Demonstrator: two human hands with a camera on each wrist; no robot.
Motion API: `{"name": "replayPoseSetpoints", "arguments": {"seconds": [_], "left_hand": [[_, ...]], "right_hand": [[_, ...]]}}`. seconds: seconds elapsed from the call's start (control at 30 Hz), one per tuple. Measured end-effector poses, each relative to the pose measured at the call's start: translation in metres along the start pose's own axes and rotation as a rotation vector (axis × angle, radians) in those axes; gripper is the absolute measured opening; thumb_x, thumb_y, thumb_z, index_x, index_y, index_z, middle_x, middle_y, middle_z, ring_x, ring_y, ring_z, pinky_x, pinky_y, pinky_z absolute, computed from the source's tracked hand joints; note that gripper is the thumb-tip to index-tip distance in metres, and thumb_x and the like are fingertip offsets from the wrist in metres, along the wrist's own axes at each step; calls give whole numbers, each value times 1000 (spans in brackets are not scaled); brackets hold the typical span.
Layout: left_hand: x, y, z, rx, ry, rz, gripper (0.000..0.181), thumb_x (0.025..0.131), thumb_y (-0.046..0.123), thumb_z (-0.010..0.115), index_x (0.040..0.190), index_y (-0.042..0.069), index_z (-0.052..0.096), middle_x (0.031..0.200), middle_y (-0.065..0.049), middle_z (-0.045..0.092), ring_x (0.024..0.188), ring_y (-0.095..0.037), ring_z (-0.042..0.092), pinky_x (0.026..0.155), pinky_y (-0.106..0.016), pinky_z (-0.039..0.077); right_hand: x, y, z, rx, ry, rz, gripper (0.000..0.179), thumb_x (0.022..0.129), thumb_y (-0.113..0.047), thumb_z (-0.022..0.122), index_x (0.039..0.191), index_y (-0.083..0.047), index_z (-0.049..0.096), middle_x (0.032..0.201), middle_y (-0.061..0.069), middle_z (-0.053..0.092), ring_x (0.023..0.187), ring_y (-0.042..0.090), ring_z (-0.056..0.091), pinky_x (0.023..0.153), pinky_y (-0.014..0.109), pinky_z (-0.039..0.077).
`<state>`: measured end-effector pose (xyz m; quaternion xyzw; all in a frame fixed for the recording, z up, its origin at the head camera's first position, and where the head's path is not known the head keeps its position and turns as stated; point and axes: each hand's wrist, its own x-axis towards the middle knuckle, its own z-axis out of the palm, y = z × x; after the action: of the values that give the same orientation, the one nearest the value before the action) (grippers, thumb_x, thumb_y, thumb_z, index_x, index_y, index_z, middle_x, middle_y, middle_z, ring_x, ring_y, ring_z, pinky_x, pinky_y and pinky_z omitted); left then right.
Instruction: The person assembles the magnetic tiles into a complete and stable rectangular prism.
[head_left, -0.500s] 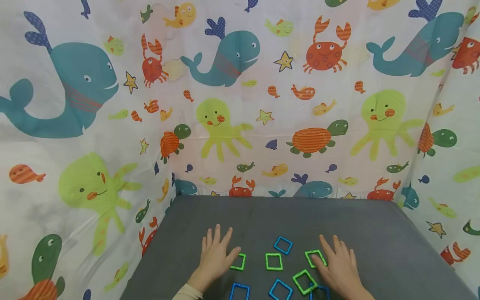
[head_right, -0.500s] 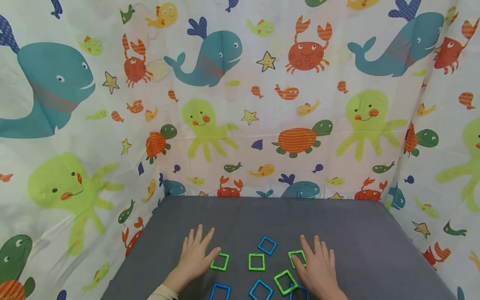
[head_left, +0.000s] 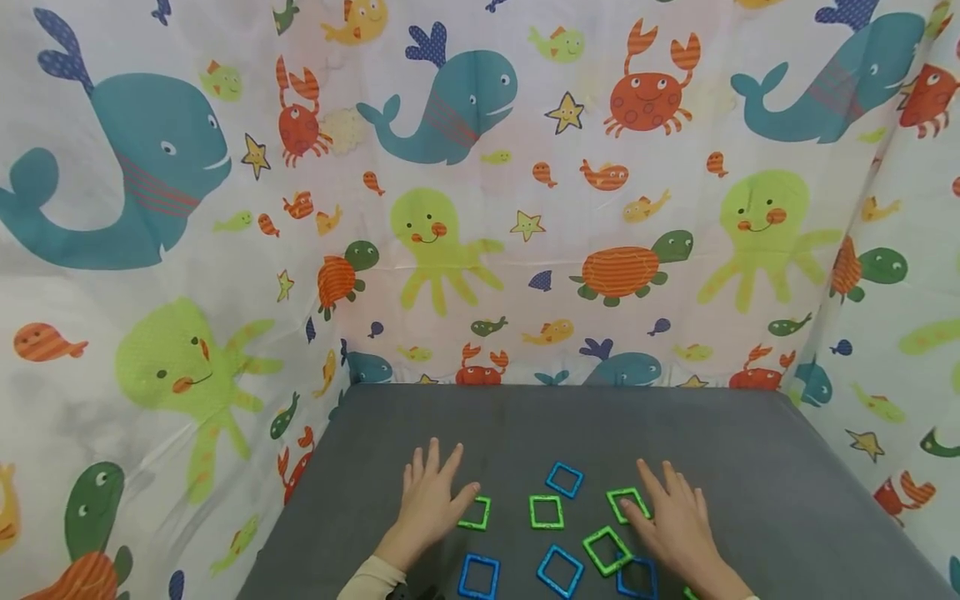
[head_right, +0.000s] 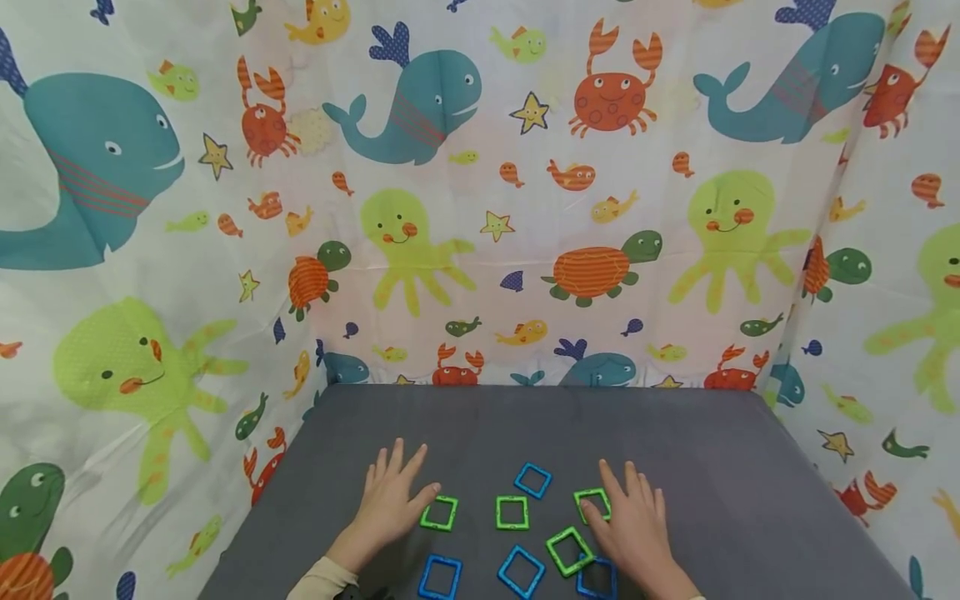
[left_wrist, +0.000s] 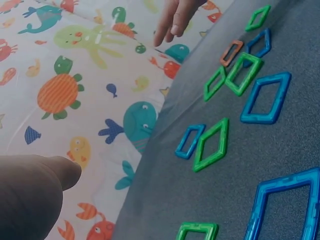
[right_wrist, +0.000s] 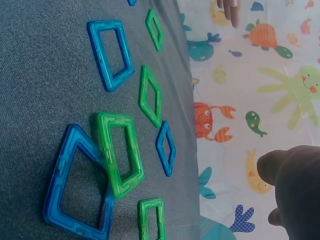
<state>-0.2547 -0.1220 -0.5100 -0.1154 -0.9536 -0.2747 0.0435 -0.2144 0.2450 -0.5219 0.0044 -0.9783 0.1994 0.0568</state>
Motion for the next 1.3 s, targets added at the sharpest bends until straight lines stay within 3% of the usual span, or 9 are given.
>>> {"name": "replayPoseSetpoints", "arguments": {"seconds": [0.5,0.87,1.07,1.3], "left_hand": [[1,-3,4,-24,-24,-23,72,94,46,67,154,13,47,164,-32,25,149,-62,18,115,-78,17],[7,-9,15,-50,-24,-22,70,93,41,69,153,12,48,163,-33,26,149,-62,19,114,-78,19],[13,-11,30,-45,-5,3,63,94,29,70,151,10,51,162,-33,28,148,-61,22,114,-77,23],[21,-20,55,-19,-54,-24,56,96,21,65,149,9,53,161,-32,31,148,-58,26,115,-75,26]], "right_hand": [[2,-1,2,32,-55,20,73,96,-45,64,152,-2,45,151,44,35,136,64,38,106,83,26],[1,0,5,63,-95,14,73,96,-45,64,153,-3,44,152,43,36,137,61,40,105,84,24],[1,0,7,79,-127,16,79,95,-53,64,153,-3,44,151,42,38,137,60,41,105,85,23],[-2,1,11,100,-135,7,76,95,-47,66,153,-3,45,150,41,39,135,59,44,104,85,23]]}}
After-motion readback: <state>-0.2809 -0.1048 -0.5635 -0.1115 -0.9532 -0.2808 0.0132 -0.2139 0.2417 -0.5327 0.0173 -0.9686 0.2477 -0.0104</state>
